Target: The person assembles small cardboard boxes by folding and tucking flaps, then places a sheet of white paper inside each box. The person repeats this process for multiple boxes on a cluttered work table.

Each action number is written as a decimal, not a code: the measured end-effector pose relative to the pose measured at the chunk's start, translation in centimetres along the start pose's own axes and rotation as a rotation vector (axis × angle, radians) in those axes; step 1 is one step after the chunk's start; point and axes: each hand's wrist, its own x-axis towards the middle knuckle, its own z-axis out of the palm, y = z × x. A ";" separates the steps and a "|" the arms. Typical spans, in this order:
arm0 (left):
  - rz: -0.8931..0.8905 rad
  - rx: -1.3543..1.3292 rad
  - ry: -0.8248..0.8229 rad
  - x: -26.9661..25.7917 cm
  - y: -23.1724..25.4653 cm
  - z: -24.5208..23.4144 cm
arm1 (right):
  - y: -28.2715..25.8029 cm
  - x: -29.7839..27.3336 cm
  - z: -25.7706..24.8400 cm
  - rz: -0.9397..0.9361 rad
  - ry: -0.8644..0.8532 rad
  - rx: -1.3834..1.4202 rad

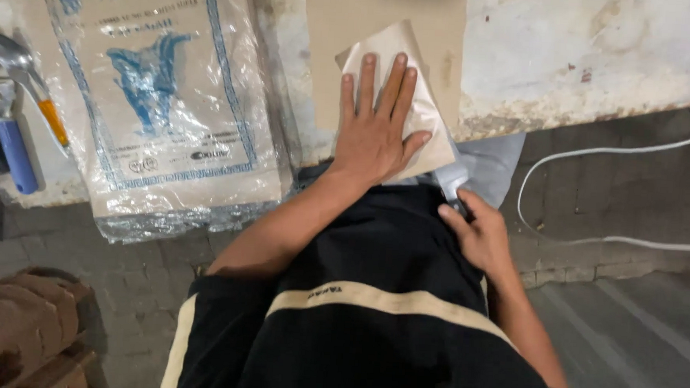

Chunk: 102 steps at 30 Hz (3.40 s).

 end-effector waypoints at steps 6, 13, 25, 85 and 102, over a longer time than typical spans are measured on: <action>-0.001 0.024 -0.013 0.4 0.0 -0.2 | -0.1 0.1 -0.3 0.036 0.032 0.011; 0.000 -0.121 -0.067 0.4 -0.2 0.5 | -1.7 -0.8 0.1 0.191 0.088 0.118; -0.076 -0.024 -0.137 1.8 -0.3 -1.6 | -3.4 0.1 0.0 0.110 -0.024 0.066; 0.033 -0.659 0.012 1.5 -3.8 2.5 | -2.6 0.0 -3.1 0.166 0.042 -0.114; 0.007 -0.293 -0.079 1.4 -2.6 1.1 | -1.2 0.8 -2.3 0.098 0.293 -0.032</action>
